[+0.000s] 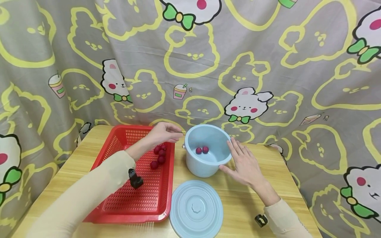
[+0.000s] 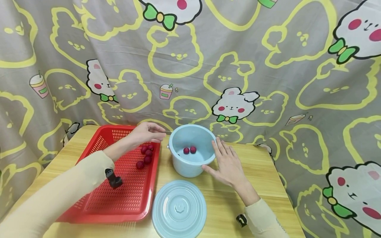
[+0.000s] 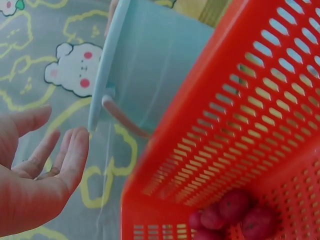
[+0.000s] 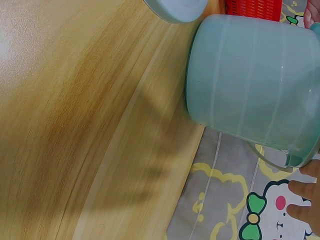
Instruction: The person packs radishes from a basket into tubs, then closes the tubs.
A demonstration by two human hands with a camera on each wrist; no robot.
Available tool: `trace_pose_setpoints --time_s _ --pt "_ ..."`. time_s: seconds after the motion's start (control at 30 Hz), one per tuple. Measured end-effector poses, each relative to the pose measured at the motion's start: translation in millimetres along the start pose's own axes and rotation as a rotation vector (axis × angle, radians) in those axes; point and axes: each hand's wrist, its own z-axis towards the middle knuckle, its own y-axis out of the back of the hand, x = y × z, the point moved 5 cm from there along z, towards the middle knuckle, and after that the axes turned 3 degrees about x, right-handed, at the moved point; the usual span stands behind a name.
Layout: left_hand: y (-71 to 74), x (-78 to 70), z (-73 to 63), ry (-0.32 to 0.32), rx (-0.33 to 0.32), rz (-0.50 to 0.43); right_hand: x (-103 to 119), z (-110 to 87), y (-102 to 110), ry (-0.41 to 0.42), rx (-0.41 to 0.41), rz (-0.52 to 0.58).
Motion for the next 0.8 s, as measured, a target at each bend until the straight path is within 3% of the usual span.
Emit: trace_pose_setpoints --time_s 0.47,0.8 --pt "38.1 28.4 -7.4 0.063 -0.066 0.022 1 -0.8 1 -0.007 0.014 -0.004" --pt "66.6 47.0 -7.5 0.063 -0.071 0.039 0 -1.1 0 -0.011 0.019 -0.003"
